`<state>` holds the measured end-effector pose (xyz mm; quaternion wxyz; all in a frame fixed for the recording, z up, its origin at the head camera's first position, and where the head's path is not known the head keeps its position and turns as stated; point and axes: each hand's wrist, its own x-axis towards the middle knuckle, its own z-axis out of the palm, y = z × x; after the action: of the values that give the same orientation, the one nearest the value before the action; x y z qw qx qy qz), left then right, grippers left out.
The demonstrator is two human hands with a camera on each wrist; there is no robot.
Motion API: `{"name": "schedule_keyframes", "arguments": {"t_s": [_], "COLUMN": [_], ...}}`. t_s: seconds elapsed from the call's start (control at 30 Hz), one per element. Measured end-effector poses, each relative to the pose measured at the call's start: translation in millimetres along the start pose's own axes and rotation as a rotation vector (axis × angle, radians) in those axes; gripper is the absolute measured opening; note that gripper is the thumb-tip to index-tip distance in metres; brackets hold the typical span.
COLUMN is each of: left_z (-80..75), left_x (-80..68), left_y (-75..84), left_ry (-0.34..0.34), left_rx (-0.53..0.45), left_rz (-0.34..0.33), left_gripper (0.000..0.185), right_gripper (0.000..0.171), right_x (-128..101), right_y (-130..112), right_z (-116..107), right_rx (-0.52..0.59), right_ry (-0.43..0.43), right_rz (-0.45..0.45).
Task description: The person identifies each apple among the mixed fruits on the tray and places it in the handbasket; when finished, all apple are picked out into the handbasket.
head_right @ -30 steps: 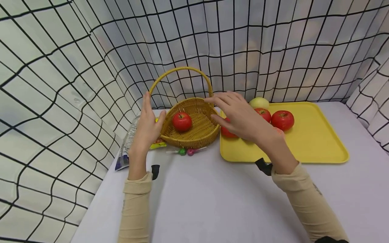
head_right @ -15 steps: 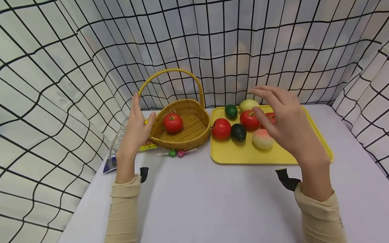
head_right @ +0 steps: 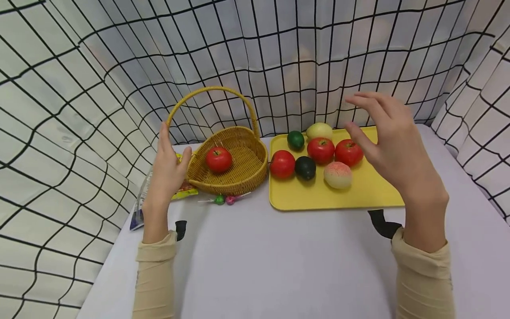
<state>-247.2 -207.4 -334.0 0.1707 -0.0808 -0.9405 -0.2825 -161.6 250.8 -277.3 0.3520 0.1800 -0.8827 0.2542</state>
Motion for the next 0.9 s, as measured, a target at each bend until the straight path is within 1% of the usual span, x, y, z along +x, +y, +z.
{"name": "schedule_keyframes", "arguments": {"t_s": [0.07,0.17,0.27,0.4,0.5,0.57,0.77,0.83,0.9], "left_z": [-0.2,-0.3,-0.2,0.4,-0.7,-0.4,-0.1,-0.7,-1.4], "left_x": [1.1,1.4,1.0,0.1,-1.4,-2.1,-1.7,-0.8,0.1], "left_y": [0.8,2.1,2.5,3.5,2.0,1.3,0.9,1.1,1.5], "left_ry": [-0.004,-0.013,-0.017,-0.017,-0.013,-0.013,-0.002,0.004,0.008], "left_rx": [-0.002,0.001,0.001,-0.003,-0.005,-0.004,-0.001,0.004,0.009], "left_rz": [-0.003,-0.015,-0.018,-0.026,-0.029,-0.022,-0.009,-0.002,0.005], "left_gripper": [0.083,0.083,0.082,0.082,0.083,0.083,0.083,0.083,0.082], "right_gripper": [0.051,0.049,0.047,0.047,0.048,0.049,0.054,0.054,0.053], "right_x": [0,-1,-4,-6,-6,-8,-19,-23,-25], "right_y": [10,28,47,72,87,97,130,138,143], "right_z": [-1,2,7,15,26,35,67,75,82], "right_rx": [0.001,0.006,0.013,-0.002,-0.021,-0.032,-0.060,-0.074,-0.085], "right_ry": [0.003,-0.024,-0.072,-0.161,-0.235,-0.286,-0.461,-0.499,-0.519], "right_rz": [0.016,0.063,0.133,0.237,0.282,0.296,0.362,0.368,0.358]}}
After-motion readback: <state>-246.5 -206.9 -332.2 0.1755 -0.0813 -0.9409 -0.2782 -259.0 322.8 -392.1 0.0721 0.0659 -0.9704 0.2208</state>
